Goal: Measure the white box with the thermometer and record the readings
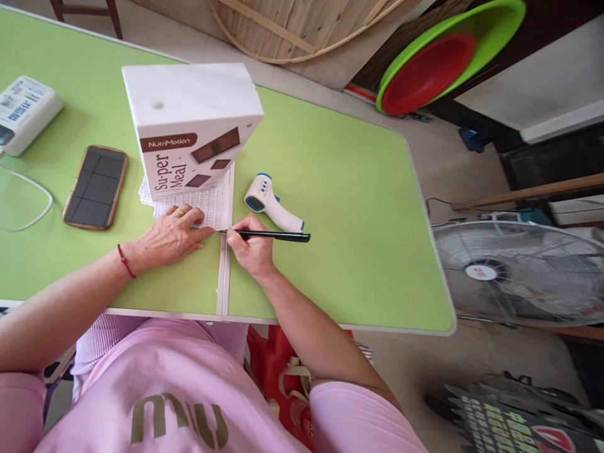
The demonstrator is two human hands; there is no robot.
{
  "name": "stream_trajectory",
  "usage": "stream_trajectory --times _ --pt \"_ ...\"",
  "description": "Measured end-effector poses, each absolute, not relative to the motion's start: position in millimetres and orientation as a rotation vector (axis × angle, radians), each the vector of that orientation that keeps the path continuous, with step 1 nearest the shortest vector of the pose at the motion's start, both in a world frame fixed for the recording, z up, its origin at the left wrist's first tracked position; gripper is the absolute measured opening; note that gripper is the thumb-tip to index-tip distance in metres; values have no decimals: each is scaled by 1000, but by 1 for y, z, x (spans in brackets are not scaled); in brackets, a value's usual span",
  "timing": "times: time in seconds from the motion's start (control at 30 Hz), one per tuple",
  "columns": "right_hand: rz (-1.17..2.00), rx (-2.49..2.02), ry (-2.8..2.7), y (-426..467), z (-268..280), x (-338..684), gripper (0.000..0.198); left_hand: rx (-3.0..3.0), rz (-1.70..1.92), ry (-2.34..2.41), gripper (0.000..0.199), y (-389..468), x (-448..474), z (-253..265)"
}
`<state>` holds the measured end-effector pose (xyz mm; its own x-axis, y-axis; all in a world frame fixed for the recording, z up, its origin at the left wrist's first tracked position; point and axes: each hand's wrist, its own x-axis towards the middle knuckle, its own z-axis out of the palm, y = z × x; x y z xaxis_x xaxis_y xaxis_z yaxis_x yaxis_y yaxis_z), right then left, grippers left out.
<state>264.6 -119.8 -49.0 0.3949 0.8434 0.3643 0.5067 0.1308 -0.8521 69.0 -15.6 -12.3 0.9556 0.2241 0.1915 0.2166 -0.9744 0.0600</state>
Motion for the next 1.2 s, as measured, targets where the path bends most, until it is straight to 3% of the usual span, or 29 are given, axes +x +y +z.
stream_trajectory --times 1.2 --pt "361 -1619 -1237 -121 -48 267 15 3091 235 379 44 -21 73 -14"
